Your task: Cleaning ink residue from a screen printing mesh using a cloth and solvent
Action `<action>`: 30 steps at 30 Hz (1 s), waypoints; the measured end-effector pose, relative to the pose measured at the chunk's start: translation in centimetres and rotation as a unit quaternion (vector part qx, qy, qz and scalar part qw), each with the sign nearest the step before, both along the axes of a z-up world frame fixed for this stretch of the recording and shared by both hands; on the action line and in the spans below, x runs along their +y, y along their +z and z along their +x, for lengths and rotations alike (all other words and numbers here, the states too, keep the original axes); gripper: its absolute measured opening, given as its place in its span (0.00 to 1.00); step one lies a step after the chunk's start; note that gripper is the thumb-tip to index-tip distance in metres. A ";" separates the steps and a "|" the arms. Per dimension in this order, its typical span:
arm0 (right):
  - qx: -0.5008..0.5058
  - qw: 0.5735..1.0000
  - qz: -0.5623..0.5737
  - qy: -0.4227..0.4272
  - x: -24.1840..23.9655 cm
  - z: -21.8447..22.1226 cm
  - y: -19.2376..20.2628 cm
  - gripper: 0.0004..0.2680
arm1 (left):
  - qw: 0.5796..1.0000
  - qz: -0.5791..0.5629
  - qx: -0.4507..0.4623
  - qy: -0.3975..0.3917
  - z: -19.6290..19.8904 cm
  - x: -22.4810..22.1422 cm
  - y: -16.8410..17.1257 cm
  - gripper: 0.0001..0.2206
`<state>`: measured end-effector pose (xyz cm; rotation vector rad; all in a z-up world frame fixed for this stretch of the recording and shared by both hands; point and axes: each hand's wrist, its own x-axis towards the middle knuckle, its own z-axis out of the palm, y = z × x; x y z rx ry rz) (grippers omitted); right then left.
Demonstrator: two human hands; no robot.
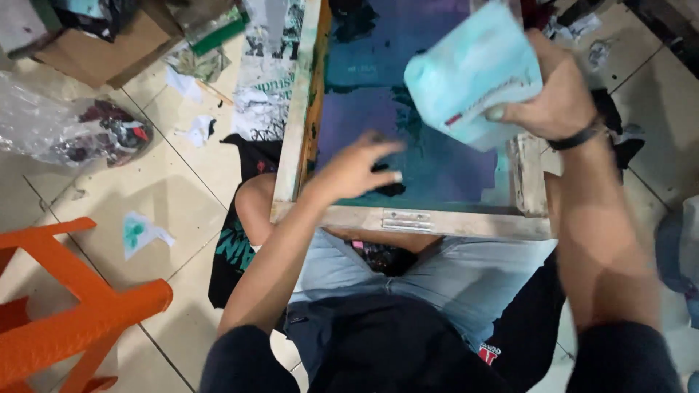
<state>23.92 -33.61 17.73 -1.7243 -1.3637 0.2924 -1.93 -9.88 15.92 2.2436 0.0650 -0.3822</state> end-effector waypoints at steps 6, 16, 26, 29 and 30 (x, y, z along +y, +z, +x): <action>-0.121 0.963 -0.231 -0.072 -4.7 0.2 -0.8 0.35 | 0.982 0.150 0.059 -0.099 1.0 -1.5 -8.5 0.21; -0.239 0.922 -0.304 0.007 -2.8 -3.1 0.0 0.36 | 0.992 0.102 -0.030 0.073 -1.5 5.7 -7.7 0.19; -0.308 0.864 -0.387 0.089 2.3 -9.3 0.2 0.31 | 0.996 0.030 0.078 -0.019 2.1 5.4 -8.3 0.16; -0.373 0.838 -0.393 0.065 4.1 -11.3 0.1 0.33 | 0.995 0.052 0.085 -0.032 1.2 6.6 -9.0 0.14; -0.425 0.828 -0.363 0.050 4.8 -11.8 0.0 0.33 | 0.996 0.046 0.070 -0.033 0.9 7.2 -9.4 0.12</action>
